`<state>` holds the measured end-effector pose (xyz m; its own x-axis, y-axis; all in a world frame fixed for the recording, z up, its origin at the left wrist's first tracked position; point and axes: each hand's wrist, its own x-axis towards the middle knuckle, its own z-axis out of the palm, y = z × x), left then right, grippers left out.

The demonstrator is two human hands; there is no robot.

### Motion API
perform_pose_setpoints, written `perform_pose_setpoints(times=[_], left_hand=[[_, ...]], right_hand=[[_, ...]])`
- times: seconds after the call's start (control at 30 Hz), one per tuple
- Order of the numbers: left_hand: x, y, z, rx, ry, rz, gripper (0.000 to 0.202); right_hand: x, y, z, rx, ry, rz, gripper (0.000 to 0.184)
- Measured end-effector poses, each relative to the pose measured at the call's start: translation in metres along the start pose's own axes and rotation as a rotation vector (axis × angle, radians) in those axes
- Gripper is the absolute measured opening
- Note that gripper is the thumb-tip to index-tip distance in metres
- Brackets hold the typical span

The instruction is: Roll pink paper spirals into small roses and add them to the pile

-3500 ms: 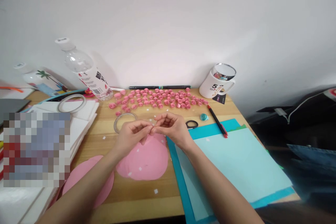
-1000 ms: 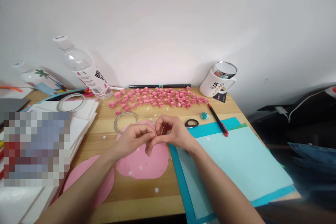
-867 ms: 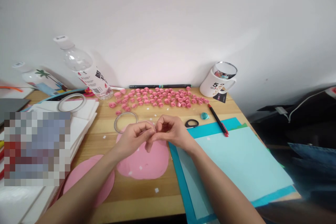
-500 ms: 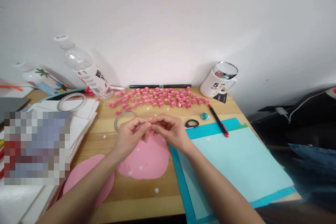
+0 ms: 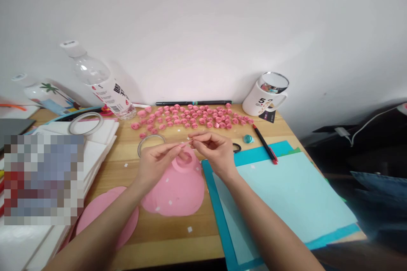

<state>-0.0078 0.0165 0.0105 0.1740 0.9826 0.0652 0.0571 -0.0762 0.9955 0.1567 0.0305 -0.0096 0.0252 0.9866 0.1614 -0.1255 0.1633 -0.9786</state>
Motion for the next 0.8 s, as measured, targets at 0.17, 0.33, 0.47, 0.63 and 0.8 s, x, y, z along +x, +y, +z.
perform_pose_setpoints(times=[0.17, 0.33, 0.47, 0.63, 0.8], left_hand=[[-0.0001, 0.001, -0.0006, -0.052, -0.012, -0.009, 0.019], [0.0015, 0.0014, -0.0004, -0.064, -0.003, -0.021, 0.019], [0.0028, 0.0002, -0.001, -0.077, 0.02, -0.033, 0.017], [0.0043, -0.002, -0.0019, -0.078, 0.036, -0.027, 0.017], [0.0049, -0.0036, -0.001, -0.078, 0.027, -0.036, 0.017]], right_hand=[[0.0006, 0.0019, -0.0005, 0.028, 0.017, 0.057, 0.009], [0.0022, 0.0067, -0.0018, 0.111, 0.054, 0.072, 0.012], [0.0034, 0.0089, -0.0028, 0.129, 0.054, 0.092, 0.014], [0.0038, 0.0069, -0.0028, 0.084, 0.049, 0.093, 0.013], [0.0047, 0.0057, -0.0028, 0.085, -0.007, 0.104, 0.016]])
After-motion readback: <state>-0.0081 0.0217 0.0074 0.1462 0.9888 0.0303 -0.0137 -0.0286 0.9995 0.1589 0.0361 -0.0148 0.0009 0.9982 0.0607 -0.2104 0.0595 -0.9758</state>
